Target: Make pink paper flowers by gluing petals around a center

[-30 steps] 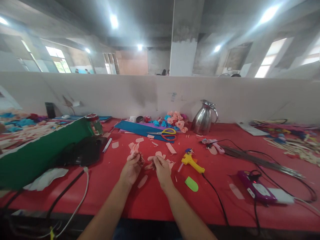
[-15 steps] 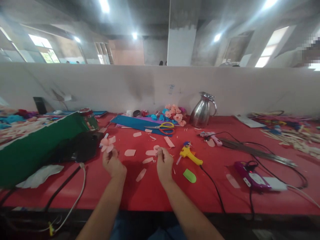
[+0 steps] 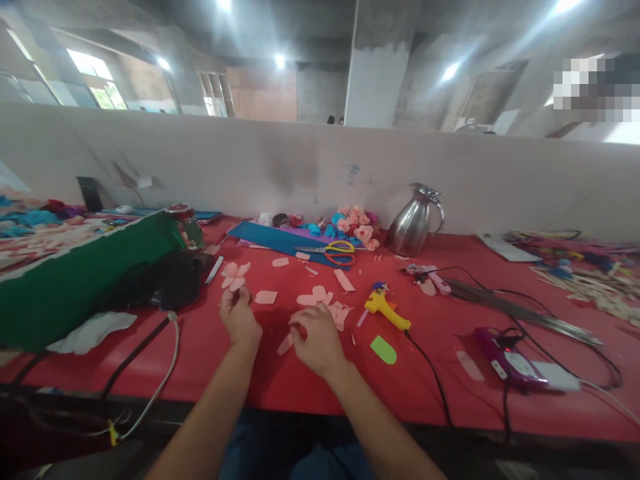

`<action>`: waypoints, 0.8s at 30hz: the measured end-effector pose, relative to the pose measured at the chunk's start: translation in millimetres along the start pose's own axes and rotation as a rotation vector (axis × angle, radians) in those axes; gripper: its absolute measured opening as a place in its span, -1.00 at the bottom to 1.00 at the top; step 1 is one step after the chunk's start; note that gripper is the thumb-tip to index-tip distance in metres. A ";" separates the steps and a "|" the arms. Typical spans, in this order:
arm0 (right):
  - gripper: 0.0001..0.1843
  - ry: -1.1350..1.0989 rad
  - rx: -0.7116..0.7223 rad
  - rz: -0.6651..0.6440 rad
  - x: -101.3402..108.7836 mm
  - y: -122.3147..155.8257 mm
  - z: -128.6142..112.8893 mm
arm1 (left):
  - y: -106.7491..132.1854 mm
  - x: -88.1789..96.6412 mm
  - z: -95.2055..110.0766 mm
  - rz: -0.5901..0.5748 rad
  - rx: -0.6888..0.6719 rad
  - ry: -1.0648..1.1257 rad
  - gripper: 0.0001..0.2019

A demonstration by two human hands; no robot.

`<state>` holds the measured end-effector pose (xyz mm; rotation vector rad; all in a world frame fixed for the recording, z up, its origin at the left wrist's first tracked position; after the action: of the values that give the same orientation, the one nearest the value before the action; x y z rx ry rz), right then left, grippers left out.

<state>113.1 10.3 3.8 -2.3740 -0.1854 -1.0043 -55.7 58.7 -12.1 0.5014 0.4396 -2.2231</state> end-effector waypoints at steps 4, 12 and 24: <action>-0.83 0.147 0.038 -0.124 -3.7 17.0 -15.1 | 4.0 -3.0 2.3 -0.053 -0.046 -0.004 -0.89; -0.82 0.222 -0.027 -0.002 9.9 -8.0 2.6 | 3.5 -5.4 0.8 -0.103 0.066 0.151 -0.84; -0.81 0.309 -0.131 -0.063 6.5 -61.1 56.9 | 9.5 -10.7 -7.4 -0.196 0.246 0.174 -0.77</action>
<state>133.1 91.7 2.5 -2.3013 -0.0801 -1.4355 -40.4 62.9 -14.7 0.8171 0.3163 -2.4480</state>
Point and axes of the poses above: each hand's wrist, its own y-axis away from the middle knuckle, its own x-axis out of the back of the hand, z = x × y, the point moved 3 cm from there along -y, towards the middle knuckle, and after that the axes turned 1 degree about -z, right-handed, at the moved point
